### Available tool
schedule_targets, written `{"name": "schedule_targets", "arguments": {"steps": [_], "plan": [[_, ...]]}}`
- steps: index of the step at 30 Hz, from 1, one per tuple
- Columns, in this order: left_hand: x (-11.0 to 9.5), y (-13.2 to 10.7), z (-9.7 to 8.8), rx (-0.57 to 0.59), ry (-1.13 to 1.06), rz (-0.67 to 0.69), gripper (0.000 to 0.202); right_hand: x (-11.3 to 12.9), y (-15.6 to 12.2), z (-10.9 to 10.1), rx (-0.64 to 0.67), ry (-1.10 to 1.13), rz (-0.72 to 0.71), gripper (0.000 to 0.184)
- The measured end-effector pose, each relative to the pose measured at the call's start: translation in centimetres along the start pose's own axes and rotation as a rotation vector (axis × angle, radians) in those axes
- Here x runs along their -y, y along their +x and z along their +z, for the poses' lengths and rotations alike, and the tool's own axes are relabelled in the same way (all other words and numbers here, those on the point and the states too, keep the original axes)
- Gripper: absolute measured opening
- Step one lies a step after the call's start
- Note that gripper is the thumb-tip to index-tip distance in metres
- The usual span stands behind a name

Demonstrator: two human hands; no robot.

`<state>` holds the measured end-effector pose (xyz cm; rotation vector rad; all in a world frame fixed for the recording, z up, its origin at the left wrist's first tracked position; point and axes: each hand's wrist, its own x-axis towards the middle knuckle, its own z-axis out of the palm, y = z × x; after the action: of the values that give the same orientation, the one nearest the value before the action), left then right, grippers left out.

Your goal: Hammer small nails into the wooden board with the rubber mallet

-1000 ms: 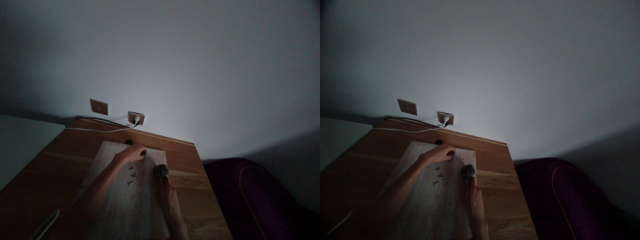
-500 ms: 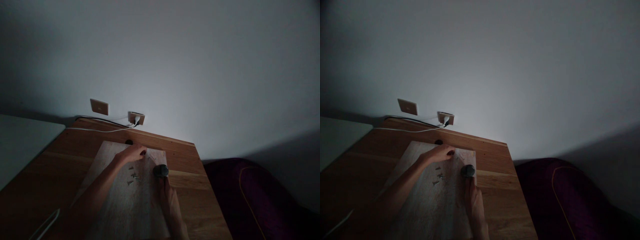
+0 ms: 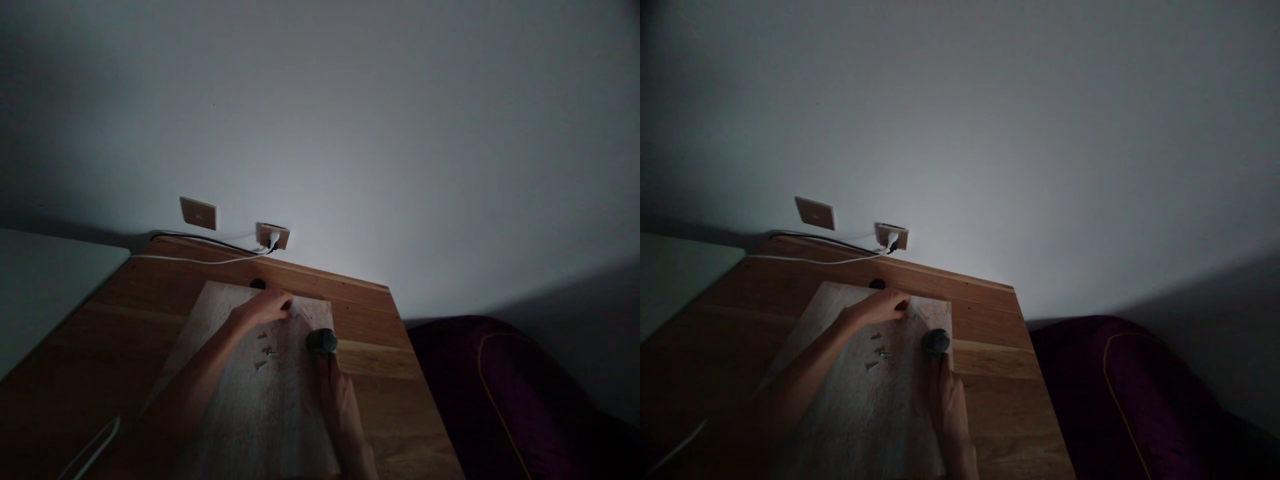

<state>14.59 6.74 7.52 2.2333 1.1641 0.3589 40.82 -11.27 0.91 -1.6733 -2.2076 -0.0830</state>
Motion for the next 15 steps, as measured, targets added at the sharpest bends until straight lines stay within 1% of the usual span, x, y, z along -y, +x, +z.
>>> {"name": "schedule_targets", "arguments": {"steps": [4,8,10,13,15], "plan": [[0.0,0.0,0.1,0.001,0.014,-0.011,0.010,-0.1,0.2,-0.3,0.018,0.025,0.009,0.051],[0.1,0.0,0.0,-0.012,-0.001,-0.027,0.006,-0.3,0.4,-0.4,0.010,0.035,-0.003,0.051],[0.3,-0.1,-0.3,-0.033,0.003,-0.020,0.005,-0.3,0.3,-0.2,0.004,0.018,0.003,0.051],[0.8,-0.4,-0.8,-0.079,0.029,-0.011,0.011,-0.2,0.2,0.1,0.007,0.005,-0.003,0.049],[1.1,-0.5,-1.1,-0.089,0.029,-0.014,0.010,-0.2,0.2,0.0,0.012,0.009,-0.012,0.048]]}}
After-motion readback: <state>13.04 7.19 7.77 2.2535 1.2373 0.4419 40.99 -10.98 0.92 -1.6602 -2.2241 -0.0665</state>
